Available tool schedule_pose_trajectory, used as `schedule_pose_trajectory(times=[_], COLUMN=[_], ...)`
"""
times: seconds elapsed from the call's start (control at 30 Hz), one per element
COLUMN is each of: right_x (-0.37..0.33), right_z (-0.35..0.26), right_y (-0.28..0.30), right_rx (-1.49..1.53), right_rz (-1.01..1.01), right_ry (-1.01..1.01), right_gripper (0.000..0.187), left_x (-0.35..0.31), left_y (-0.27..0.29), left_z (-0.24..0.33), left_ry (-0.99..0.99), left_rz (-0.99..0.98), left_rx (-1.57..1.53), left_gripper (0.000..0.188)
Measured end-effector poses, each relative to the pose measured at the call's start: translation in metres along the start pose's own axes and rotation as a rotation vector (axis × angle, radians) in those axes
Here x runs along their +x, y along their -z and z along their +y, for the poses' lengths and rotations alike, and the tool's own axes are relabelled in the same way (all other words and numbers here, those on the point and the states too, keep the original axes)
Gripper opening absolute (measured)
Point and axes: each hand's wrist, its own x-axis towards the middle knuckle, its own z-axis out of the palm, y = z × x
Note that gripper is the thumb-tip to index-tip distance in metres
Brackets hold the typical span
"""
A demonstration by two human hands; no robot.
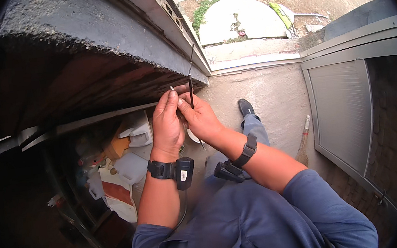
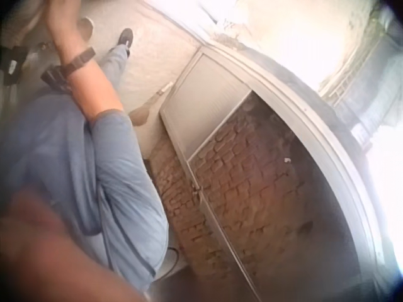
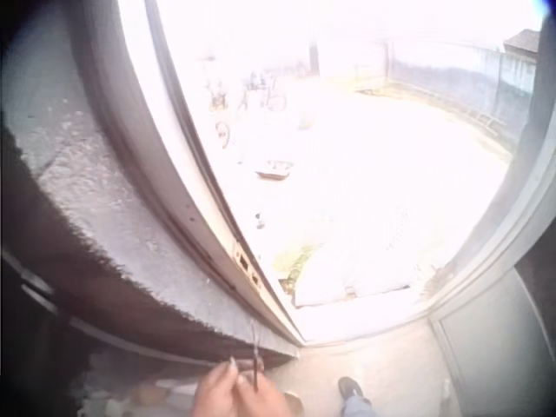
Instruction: The person removes a red cable housing and inner wire from a bicycle, then measures and compares the lengths of the housing and wire. They insert the wire into the housing and attach a metal ferrule to the end, preparing the cable assembly.
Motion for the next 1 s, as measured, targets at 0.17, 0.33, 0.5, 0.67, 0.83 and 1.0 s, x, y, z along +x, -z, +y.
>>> schedule_pose_trajectory(times=[0.17,0.33,0.5,0.67,0.83,1.0], right_x=[-0.049,-0.071,-0.075,-0.066,-0.055,-0.056], right_z=[-0.06,-0.113,-0.158,-0.198,-0.228,-0.251], right_y=[0.027,0.053,0.096,0.159,0.231,0.289], right_rx=[-0.084,-0.086,-0.099,-0.142,-0.325,-0.465], right_rz=[-0.056,-0.082,-0.102,-0.124,-0.125,0.012], right_ry=[0.038,0.275,0.273,0.214,0.24,0.12], right_gripper=[0.019,0.022,0.022,0.023,0.031,0.027], left_x=[-0.041,-0.053,-0.047,-0.025,0.006,0.038], left_y=[-0.041,-0.087,-0.143,-0.206,-0.267,-0.301], left_z=[0.02,0.036,0.04,0.04,0.041,0.047], left_ry=[-0.118,-0.181,-0.217,-0.249,-0.278,-0.253], left_rz=[-0.178,-0.31,-0.376,-0.422,-0.403,-0.344], left_rx=[0.107,0.184,0.207,0.204,0.158,0.071], left_gripper=[0.023,0.02,0.018,0.018,0.02,0.021])
